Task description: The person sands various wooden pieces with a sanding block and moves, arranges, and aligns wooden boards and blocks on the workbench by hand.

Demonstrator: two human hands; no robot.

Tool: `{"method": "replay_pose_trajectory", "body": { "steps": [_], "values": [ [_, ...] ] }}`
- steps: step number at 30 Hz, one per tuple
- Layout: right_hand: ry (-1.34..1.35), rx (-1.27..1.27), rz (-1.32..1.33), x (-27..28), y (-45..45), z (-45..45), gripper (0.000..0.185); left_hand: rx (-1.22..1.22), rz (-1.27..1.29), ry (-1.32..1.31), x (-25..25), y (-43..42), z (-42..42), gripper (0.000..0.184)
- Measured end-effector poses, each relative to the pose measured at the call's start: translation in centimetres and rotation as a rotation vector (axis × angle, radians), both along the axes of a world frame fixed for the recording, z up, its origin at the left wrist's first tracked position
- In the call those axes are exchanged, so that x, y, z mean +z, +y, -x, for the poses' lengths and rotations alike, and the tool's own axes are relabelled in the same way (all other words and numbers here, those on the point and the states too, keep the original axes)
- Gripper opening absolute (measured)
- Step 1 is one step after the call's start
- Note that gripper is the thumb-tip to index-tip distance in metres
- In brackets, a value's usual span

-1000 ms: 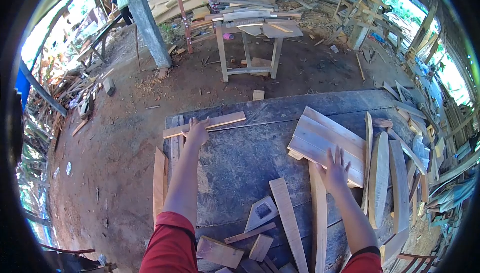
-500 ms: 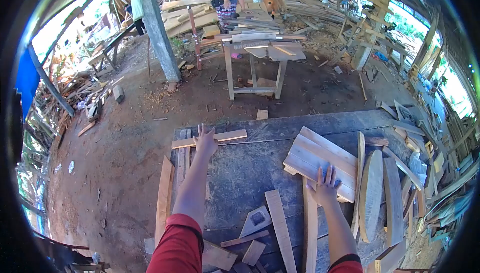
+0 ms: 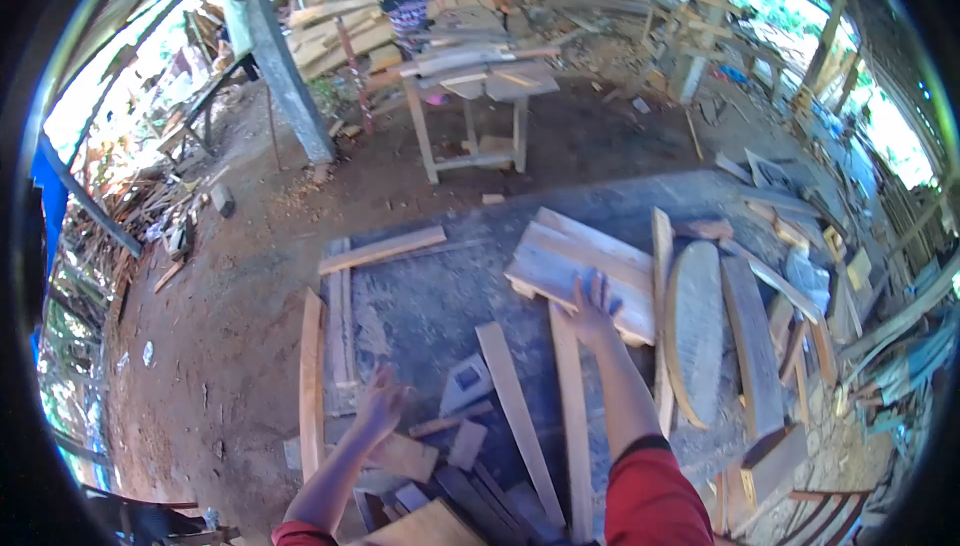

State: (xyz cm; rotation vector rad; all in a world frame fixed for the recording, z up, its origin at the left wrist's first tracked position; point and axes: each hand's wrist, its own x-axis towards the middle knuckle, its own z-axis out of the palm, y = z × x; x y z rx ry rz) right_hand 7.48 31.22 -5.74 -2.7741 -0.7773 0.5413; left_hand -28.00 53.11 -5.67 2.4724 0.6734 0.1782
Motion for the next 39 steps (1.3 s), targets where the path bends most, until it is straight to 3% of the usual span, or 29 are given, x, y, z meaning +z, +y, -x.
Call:
{"method": "replay_pose_trajectory", "body": {
  "steps": [3,4,6,7,8,10,12,14,17,21,22,23,32,36,37,39],
  "values": [
    [0.138,-0.049,-0.317,0.2,-2.1,-2.1,0.078,0.023,0.014,-0.065,1.4,-4.0,2.0,0.014],
    [0.142,-0.060,-0.315,0.8,-3.5,-1.9,0.078,0.072,0.008,-0.105,2.6,-5.3,2.1,0.011],
    [0.104,-0.183,-0.790,2.2,-6.3,-1.6,0.060,0.094,0.023,-0.073,4.1,-8.3,2.2,0.011],
    [-0.212,-0.121,-0.872,2.4,-8.1,-0.8,0.040,0.119,0.043,-0.093,4.4,-10.0,2.3,0.010],
    [-0.212,-0.130,-0.874,2.8,-10.6,-0.1,0.040,0.144,0.062,-0.111,4.6,-11.6,2.2,0.009],
    [0.212,-0.147,-0.901,5.8,-16.3,2.5,0.029,0.131,0.069,-0.101,4.8,-14.7,1.8,0.008],
    [0.222,-0.230,-1.106,5.5,-21.5,4.7,0.020,0.141,0.168,-0.118,4.7,-17.5,0.9,0.008],
    [0.206,-0.355,-1.094,4.0,-27.6,5.3,0.019,0.065,0.151,-0.119,3.5,-20.1,0.0,0.009],
    [0.128,-0.558,-1.043,0.9,-35.7,4.7,0.020,-0.009,0.164,-0.071,3.1,-23.7,-2.4,0.018],
    [0.033,-0.642,-1.050,0.4,-40.5,4.9,0.019,-0.085,-0.015,0.286,2.6,-27.4,-4.4,0.081],
    [0.031,-0.636,-1.106,0.4,-40.6,5.1,0.017,-0.054,-0.016,0.293,2.8,-27.9,-4.9,0.081],
    [0.030,-0.589,-0.995,-1.9,-41.6,4.9,0.018,-0.069,-0.031,0.367,3.1,-28.4,-5.2,0.081],
    [-0.079,-0.163,-0.749,0.4,-29.4,8.0,0.037,-0.066,0.081,0.427,2.8,-26.0,-4.3,0.078],
    [-0.280,0.125,-0.749,0.7,-20.1,8.8,0.048,-0.053,0.194,0.296,2.8,-20.6,-4.5,0.074],
    [-0.330,0.153,-0.681,0.6,-17.5,8.6,0.052,-0.148,0.049,0.182,2.7,-18.3,-4.4,0.072],
    [-0.335,0.190,-0.517,1.3,-12.6,7.7,0.064,-0.052,0.030,0.218,2.4,-13.4,-5.3,0.070]
  ]
}}
